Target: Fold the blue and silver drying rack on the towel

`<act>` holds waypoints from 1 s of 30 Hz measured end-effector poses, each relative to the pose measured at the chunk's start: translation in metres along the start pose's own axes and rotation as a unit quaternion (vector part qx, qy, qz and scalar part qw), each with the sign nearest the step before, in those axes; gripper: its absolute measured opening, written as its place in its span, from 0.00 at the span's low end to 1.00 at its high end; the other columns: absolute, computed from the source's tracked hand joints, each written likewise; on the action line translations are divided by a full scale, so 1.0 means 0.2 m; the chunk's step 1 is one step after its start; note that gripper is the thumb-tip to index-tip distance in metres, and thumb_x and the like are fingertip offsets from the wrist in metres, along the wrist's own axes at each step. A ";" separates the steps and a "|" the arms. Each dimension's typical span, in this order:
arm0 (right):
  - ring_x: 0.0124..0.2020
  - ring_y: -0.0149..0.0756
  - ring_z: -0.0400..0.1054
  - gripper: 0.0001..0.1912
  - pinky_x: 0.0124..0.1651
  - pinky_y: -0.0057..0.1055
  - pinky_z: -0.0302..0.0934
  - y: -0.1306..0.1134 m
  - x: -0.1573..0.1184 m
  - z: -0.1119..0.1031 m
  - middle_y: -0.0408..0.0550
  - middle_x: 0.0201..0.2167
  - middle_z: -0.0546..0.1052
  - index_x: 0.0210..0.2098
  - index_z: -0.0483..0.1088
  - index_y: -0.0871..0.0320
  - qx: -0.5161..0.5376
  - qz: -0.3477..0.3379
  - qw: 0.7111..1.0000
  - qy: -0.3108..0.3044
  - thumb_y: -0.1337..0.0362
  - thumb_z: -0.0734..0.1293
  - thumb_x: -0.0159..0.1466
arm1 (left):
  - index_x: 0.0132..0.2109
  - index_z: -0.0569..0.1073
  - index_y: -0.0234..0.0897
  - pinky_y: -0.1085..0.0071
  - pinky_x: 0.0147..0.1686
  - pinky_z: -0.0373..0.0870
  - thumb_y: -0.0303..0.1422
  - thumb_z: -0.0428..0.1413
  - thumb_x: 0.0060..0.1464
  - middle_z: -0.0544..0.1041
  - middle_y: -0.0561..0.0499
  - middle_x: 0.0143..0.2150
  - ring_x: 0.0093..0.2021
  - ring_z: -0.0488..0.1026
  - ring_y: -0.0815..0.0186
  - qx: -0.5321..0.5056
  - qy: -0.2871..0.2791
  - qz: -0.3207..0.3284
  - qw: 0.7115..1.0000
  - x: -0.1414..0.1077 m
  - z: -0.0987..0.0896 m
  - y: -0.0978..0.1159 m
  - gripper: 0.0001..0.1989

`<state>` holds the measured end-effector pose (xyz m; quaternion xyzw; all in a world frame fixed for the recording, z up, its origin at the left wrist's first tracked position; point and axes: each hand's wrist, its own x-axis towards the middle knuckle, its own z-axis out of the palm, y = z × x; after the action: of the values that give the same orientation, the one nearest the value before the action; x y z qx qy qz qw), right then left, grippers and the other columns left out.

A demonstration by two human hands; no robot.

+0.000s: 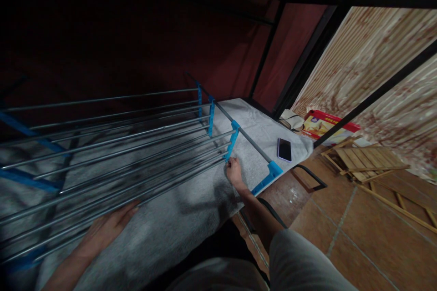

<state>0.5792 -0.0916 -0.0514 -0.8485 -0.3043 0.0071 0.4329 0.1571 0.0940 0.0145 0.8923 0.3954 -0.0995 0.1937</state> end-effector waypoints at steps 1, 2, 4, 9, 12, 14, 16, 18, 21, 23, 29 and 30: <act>0.34 0.35 0.62 0.09 0.43 0.32 0.63 0.00 0.00 0.00 0.45 0.30 0.66 0.30 0.70 0.57 -0.001 -0.001 1.000 -0.001 0.74 0.61 0.56 | 0.65 0.69 0.41 0.57 0.58 0.70 0.47 0.36 0.66 0.77 0.44 0.59 0.60 0.73 0.52 0.001 -0.001 -0.001 1.000 0.00 0.00 0.00 0.30; 0.34 0.35 0.62 0.09 0.43 0.32 0.63 0.00 0.00 0.00 0.45 0.30 0.66 0.30 0.70 0.57 -0.002 -0.001 1.000 -0.002 0.74 0.60 0.56 | 0.65 0.69 0.41 0.57 0.58 0.70 0.47 0.36 0.66 0.77 0.44 0.59 0.60 0.73 0.52 0.002 0.000 -0.001 1.000 0.00 0.00 0.00 0.31; 0.34 0.36 0.62 0.09 0.43 0.32 0.62 0.00 0.00 0.00 0.46 0.31 0.67 0.29 0.70 0.57 -0.004 -0.002 1.000 -0.004 0.74 0.60 0.56 | 0.64 0.70 0.41 0.57 0.59 0.70 0.47 0.35 0.66 0.77 0.45 0.59 0.60 0.73 0.52 -0.001 0.002 0.001 1.000 0.00 0.01 0.00 0.31; 0.34 0.38 0.62 0.09 0.43 0.34 0.62 -0.01 -0.01 -0.01 0.48 0.32 0.68 0.30 0.70 0.57 -0.005 -0.007 1.000 -0.008 0.74 0.60 0.56 | 0.64 0.70 0.40 0.56 0.61 0.68 0.47 0.36 0.66 0.76 0.44 0.61 0.62 0.72 0.51 -0.013 0.000 -0.005 1.000 0.01 0.01 -0.02 0.31; 0.35 0.38 0.62 0.09 0.44 0.34 0.62 -0.01 -0.01 -0.01 0.48 0.32 0.68 0.30 0.70 0.57 -0.005 -0.010 1.000 -0.006 0.74 0.60 0.56 | 0.64 0.71 0.41 0.56 0.63 0.67 0.48 0.37 0.65 0.75 0.46 0.62 0.63 0.71 0.52 -0.027 -0.002 -0.003 1.000 0.02 0.01 -0.03 0.31; 0.35 0.37 0.62 0.09 0.44 0.34 0.62 0.00 -0.01 0.00 0.47 0.32 0.67 0.30 0.70 0.57 -0.006 -0.012 1.000 -0.003 0.74 0.60 0.56 | 0.64 0.71 0.43 0.56 0.63 0.67 0.49 0.37 0.65 0.74 0.47 0.63 0.63 0.70 0.53 -0.033 -0.007 -0.008 0.999 0.02 0.01 -0.03 0.31; 0.35 0.37 0.62 0.10 0.44 0.33 0.62 0.00 -0.01 0.00 0.47 0.32 0.67 0.31 0.70 0.57 -0.007 -0.012 1.000 0.000 0.74 0.60 0.56 | 0.64 0.71 0.44 0.56 0.62 0.68 0.49 0.38 0.65 0.75 0.48 0.62 0.63 0.70 0.52 -0.036 -0.012 -0.017 0.999 0.03 0.00 -0.03 0.31; 0.34 0.37 0.62 0.10 0.43 0.32 0.62 0.00 -0.01 0.00 0.46 0.32 0.67 0.31 0.70 0.57 -0.008 -0.012 1.000 0.001 0.74 0.60 0.57 | 0.63 0.72 0.46 0.56 0.62 0.68 0.51 0.38 0.64 0.75 0.49 0.62 0.63 0.71 0.52 -0.039 -0.009 -0.025 0.999 0.03 0.00 -0.03 0.30; 0.34 0.36 0.62 0.09 0.43 0.32 0.62 0.01 -0.01 0.01 0.47 0.32 0.67 0.30 0.70 0.57 -0.009 -0.013 1.000 -0.002 0.74 0.60 0.57 | 0.60 0.75 0.46 0.56 0.61 0.70 0.51 0.41 0.63 0.77 0.50 0.60 0.61 0.72 0.51 -0.050 0.005 -0.028 0.998 0.05 -0.01 -0.03 0.29; 0.34 0.36 0.62 0.09 0.43 0.32 0.61 0.01 -0.01 0.01 0.47 0.32 0.67 0.30 0.70 0.57 -0.009 -0.013 1.000 -0.004 0.74 0.60 0.57 | 0.58 0.76 0.45 0.56 0.60 0.71 0.50 0.43 0.62 0.77 0.49 0.59 0.60 0.73 0.51 -0.063 0.016 -0.020 0.998 0.06 0.00 -0.04 0.28; 0.34 0.36 0.61 0.09 0.43 0.31 0.60 0.01 -0.01 0.01 0.47 0.33 0.67 0.30 0.70 0.57 -0.012 -0.009 1.000 -0.005 0.74 0.60 0.57 | 0.57 0.77 0.39 0.55 0.65 0.64 0.50 0.45 0.59 0.76 0.46 0.60 0.63 0.71 0.51 -0.109 -0.003 -0.022 0.994 0.11 0.01 -0.07 0.30; 0.35 0.36 0.61 0.09 0.43 0.31 0.60 0.00 -0.01 0.00 0.47 0.33 0.67 0.30 0.70 0.57 -0.011 -0.008 1.000 -0.006 0.75 0.60 0.57 | 0.58 0.77 0.38 0.55 0.65 0.64 0.51 0.45 0.59 0.76 0.46 0.60 0.62 0.71 0.51 -0.108 -0.008 -0.034 0.994 0.11 0.01 -0.07 0.31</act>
<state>0.5770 -0.0926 -0.0531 -0.8509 -0.3138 0.0054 0.4213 0.1612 0.1153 0.0015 0.8515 0.4324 -0.0698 0.2881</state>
